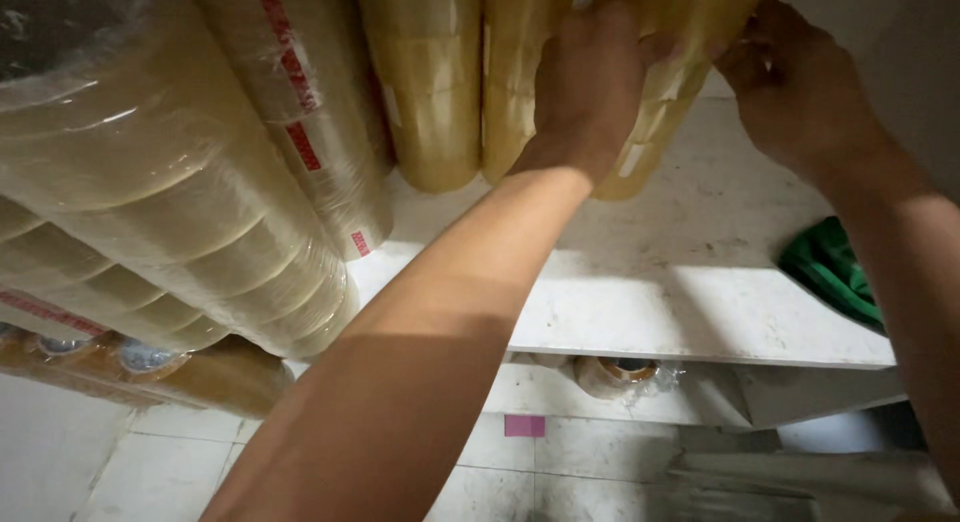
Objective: The person organizes rolls of packing tape on a shelf, picking up individual rolls and placing them into neat stacks.
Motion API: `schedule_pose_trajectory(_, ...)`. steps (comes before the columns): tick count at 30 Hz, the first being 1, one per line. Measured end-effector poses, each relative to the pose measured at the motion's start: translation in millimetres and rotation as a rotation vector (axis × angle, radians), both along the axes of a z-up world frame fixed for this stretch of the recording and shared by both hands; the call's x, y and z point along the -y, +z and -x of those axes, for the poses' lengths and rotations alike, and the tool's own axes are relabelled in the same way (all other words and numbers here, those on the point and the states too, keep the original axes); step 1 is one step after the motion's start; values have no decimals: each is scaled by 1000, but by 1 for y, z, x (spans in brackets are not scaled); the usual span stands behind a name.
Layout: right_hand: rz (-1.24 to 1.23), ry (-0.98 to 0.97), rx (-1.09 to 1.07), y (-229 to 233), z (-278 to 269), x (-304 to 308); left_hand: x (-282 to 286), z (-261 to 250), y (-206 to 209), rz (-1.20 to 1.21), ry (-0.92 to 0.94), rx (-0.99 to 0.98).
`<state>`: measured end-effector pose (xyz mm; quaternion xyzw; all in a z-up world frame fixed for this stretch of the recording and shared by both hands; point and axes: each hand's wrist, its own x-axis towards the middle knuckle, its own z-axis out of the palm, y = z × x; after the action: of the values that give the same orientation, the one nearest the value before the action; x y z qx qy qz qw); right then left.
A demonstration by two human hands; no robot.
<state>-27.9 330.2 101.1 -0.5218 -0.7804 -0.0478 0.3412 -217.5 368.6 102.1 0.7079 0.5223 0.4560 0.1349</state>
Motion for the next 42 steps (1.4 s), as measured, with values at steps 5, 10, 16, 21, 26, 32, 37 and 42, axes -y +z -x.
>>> schedule_pose_trajectory(5, 80, -81, -36, 4, 12, 1, 2, -1, 4, 49, -5, -38)
schedule_pose_trajectory(10, 60, -72, -44, 1, 20, 2, 13, 1, 8, 46, -22, 20)
schedule_pose_trajectory(16, 30, -268, 2, -24, 12, -14, 5, -9, -10, 58, -5, -128)
schedule_pose_trajectory(21, -158, -203, -93, -35, 17, -19, -11, -18, -30, -82, 43, -135)
schedule_pose_trajectory(26, -178, -202, -100, -45, 26, -15, -2, -12, -15, -80, 16, -6)
schedule_pose_trajectory(32, -50, -6, -307, -25, 36, 3, -15, -19, -19, -115, 49, 67)
schedule_pose_trajectory(37, -35, 129, -493, -33, 33, -7, 1, -11, -11, -10, 21, 61)
schedule_pose_trajectory(42, -100, 257, -701, -46, 33, -23, -19, -19, -21, -99, 65, 30)
